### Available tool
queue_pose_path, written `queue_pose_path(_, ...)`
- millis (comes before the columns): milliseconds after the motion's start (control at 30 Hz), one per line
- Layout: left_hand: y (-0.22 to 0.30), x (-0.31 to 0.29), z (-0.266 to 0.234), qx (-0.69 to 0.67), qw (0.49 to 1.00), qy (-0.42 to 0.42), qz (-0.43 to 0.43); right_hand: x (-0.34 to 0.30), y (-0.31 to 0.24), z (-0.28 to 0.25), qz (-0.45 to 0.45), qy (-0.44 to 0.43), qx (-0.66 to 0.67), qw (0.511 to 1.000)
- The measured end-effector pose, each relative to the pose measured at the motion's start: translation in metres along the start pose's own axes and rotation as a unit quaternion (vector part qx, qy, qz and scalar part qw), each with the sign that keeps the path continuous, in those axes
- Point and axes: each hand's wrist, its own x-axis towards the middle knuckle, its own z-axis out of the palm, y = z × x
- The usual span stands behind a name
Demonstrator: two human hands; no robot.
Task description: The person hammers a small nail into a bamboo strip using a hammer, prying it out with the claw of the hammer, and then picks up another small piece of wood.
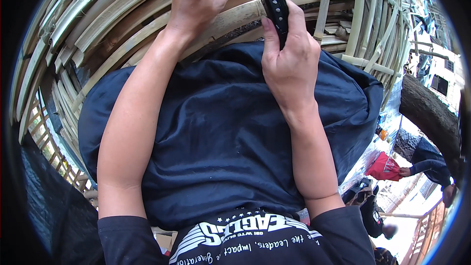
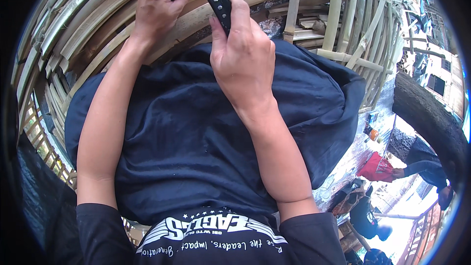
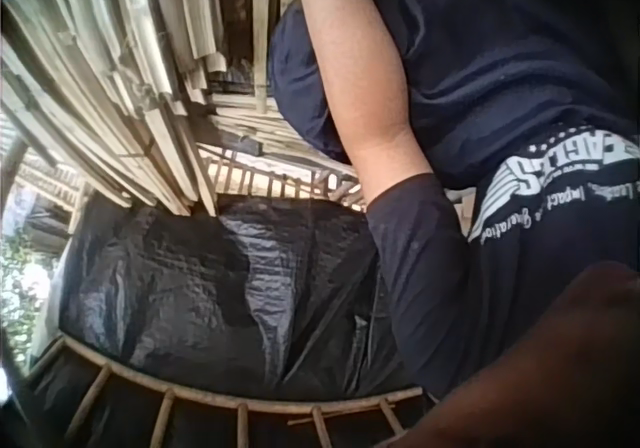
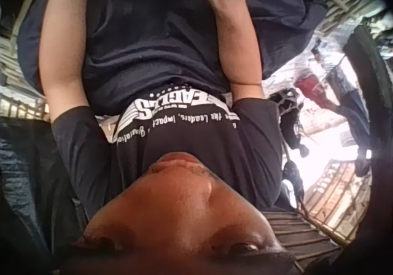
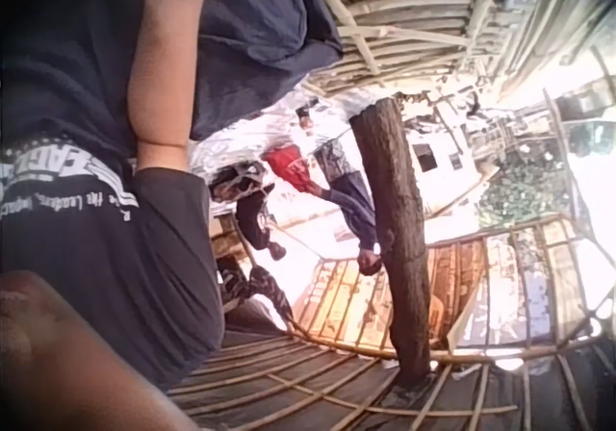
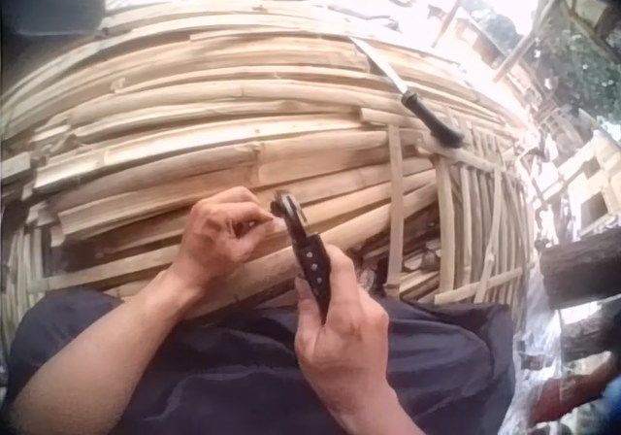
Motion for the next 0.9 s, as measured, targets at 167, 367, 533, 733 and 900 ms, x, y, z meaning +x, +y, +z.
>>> queue_pose_path(167,-0.022,-0.004,0.003,0.031,0.999,-0.007,0.035,-0.001,-0.001,0.003,0.024,-0.039,-0.041,0.998)
queue_pose_path(367,-0.009,-0.004,0.004,0.005,1.0,-0.002,-0.005,-0.001,0.003,0.003,0.033,-0.041,-0.034,0.998)
queue_pose_path(533,-0.006,0.0,0.001,-0.022,0.999,-0.007,-0.035,0.0,0.0,0.003,0.026,-0.03,-0.013,0.999)
queue_pose_path(733,-0.006,0.002,0.001,-0.014,1.0,0.007,-0.017,0.003,-0.003,0.005,0.003,0.016,0.011,1.0)
queue_pose_path(900,-0.013,-0.003,0.003,0.0,1.0,-0.019,-0.009,0.005,-0.005,0.003,-0.006,0.035,0.015,0.999)
